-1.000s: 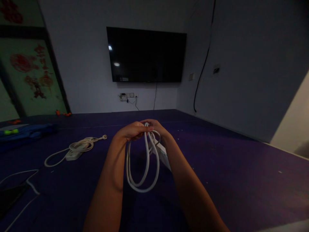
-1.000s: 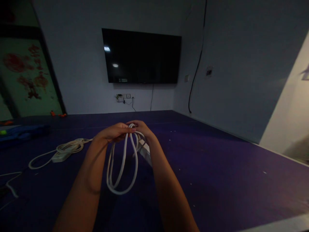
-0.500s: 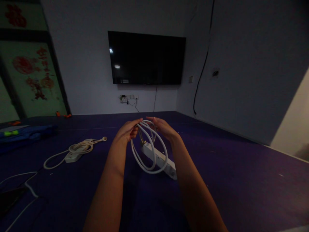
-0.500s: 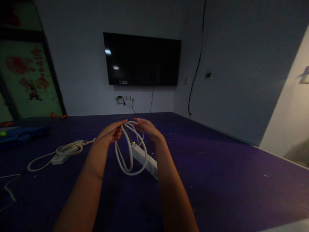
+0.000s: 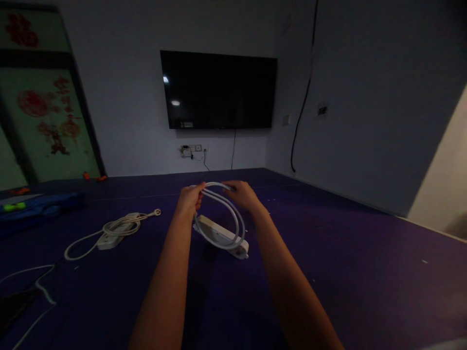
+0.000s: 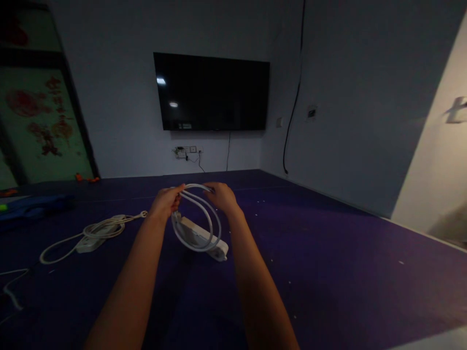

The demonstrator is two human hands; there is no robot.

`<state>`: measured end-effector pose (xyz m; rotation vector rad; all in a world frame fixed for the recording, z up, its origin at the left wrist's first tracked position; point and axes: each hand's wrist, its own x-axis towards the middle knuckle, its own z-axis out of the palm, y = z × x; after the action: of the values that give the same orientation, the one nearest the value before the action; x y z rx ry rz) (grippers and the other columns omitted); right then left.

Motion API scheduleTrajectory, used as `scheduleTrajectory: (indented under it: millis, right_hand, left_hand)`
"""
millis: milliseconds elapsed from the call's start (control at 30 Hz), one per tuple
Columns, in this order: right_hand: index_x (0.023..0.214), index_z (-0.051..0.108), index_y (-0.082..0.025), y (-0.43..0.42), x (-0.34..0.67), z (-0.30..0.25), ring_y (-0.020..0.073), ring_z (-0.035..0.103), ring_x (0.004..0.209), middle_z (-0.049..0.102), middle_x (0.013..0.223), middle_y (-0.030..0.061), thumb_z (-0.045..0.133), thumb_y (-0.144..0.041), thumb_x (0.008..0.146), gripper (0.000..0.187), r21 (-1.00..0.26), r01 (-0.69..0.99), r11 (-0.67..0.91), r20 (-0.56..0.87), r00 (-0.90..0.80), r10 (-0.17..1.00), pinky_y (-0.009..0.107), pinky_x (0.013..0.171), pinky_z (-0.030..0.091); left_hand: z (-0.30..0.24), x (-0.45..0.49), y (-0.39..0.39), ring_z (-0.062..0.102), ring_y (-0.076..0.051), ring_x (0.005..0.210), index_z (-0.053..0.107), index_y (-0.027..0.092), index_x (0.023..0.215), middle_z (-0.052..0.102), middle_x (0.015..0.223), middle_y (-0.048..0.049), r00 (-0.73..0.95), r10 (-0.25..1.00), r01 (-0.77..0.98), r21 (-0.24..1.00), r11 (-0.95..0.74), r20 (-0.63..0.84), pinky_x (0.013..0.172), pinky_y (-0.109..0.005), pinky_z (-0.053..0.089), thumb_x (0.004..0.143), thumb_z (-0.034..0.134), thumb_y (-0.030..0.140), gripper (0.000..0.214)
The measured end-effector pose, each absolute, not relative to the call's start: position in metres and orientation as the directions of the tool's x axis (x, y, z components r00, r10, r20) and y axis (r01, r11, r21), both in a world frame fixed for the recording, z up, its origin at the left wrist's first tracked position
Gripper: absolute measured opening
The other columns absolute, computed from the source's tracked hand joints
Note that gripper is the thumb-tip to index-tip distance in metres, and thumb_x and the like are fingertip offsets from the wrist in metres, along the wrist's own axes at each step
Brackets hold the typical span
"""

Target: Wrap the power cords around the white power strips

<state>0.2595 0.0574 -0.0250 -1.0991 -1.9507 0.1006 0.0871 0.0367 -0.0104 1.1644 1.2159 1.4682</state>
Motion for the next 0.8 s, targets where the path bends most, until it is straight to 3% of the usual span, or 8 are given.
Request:
scheduleTrajectory:
  millis: [133,300,400,467,533,633,700,800]
  right_hand:
    - [0.109,0.069,-0.023,0.047,0.256,-0.016,0.0195,0.065,0.086,0.072,0.099,0.0058,0.063,-0.03,0.078,0.032,-0.431,0.724,0.539,0.678,-0.134,0.722,0.028,0.077,0.047]
    - [0.105,0.069,-0.015,0.035,0.233,-0.006,0.0183,0.065,0.082,0.072,0.092,0.0076,0.067,-0.03,0.074,0.035,-0.612,0.606,0.508,0.652,0.023,0.758,0.025,0.071,0.048]
    - [0.106,0.068,-0.011,0.029,0.222,-0.001,0.0167,0.065,0.075,0.071,0.084,0.0053,0.067,-0.029,0.073,0.038,-0.679,0.525,0.513,0.603,0.001,0.798,0.024,0.068,0.047]
    - [0.101,0.069,-0.01,0.027,0.217,0.0,0.0161,0.064,0.072,0.07,0.08,0.0032,0.066,-0.025,0.072,0.033,-0.663,0.503,0.554,0.597,-0.09,0.797,0.024,0.065,0.047]
    - [0.095,0.071,-0.012,0.026,0.213,-0.002,0.0162,0.064,0.072,0.07,0.078,0.0015,0.066,-0.018,0.069,0.027,-0.618,0.517,0.592,0.596,-0.182,0.782,0.023,0.064,0.047]
    - [0.102,0.07,-0.017,0.024,0.205,-0.005,0.0189,0.066,0.08,0.072,0.087,0.0025,0.069,-0.011,0.063,0.039,-0.524,0.607,0.597,0.602,-0.231,0.764,0.025,0.071,0.047]
    - [0.113,0.066,-0.019,0.022,0.199,-0.007,0.0215,0.066,0.09,0.072,0.098,0.006,0.07,-0.013,0.065,0.049,-0.455,0.682,0.573,0.625,-0.214,0.751,0.027,0.078,0.047]
    - [0.125,0.058,-0.022,0.018,0.195,-0.004,0.0214,0.063,0.102,0.068,0.112,0.0085,0.06,-0.019,0.079,0.046,-0.357,0.765,0.537,0.648,-0.211,0.732,0.027,0.085,0.045]
  left_hand:
    - [-0.02,0.091,0.048,0.028,-0.007,0.032,0.045,0.017,0.042,0.035,0.033,0.0053,-0.31,0.926,0.078,0.976,-0.202,0.217,0.039,-0.022,0.018,0.07,0.066,0.031,0.038]
    - [-0.026,0.094,0.053,0.035,-0.01,0.041,0.043,0.018,0.04,0.039,0.038,0.0037,-0.443,0.808,0.217,0.921,-0.323,0.388,0.045,-0.024,0.022,0.07,0.068,0.032,0.042]
    - [-0.028,0.095,0.054,0.037,-0.01,0.044,0.044,0.019,0.043,0.04,0.041,0.0036,-0.518,0.733,0.246,0.897,-0.366,0.441,0.046,-0.024,0.023,0.075,0.063,0.034,0.04]
    - [-0.029,0.096,0.054,0.039,-0.01,0.043,0.047,0.018,0.047,0.042,0.042,0.0037,-0.565,0.715,0.156,0.904,-0.398,0.412,0.045,-0.023,0.024,0.076,0.062,0.037,0.038]
    - [-0.027,0.096,0.054,0.039,-0.009,0.04,0.049,0.017,0.051,0.044,0.042,0.0045,-0.6,0.745,-0.098,0.898,-0.428,0.29,0.043,-0.022,0.024,0.075,0.063,0.038,0.035]
    - [-0.019,0.093,0.051,0.035,-0.006,0.034,0.051,0.016,0.059,0.046,0.042,0.0067,-0.562,0.82,-0.447,0.795,-0.409,0.105,0.039,-0.02,0.022,0.077,0.062,0.034,0.028]
    - [-0.014,0.088,0.05,0.032,-0.004,0.031,0.052,0.016,0.063,0.045,0.042,0.0077,-0.515,0.855,-0.533,0.76,-0.373,0.059,0.036,-0.018,0.02,0.081,0.058,0.032,0.025]
    - [-0.009,0.077,0.048,0.027,-0.003,0.026,0.052,0.015,0.066,0.044,0.039,0.008,-0.389,0.921,-0.619,0.738,-0.271,0.012,0.033,-0.016,0.018,0.085,0.051,0.029,0.023]
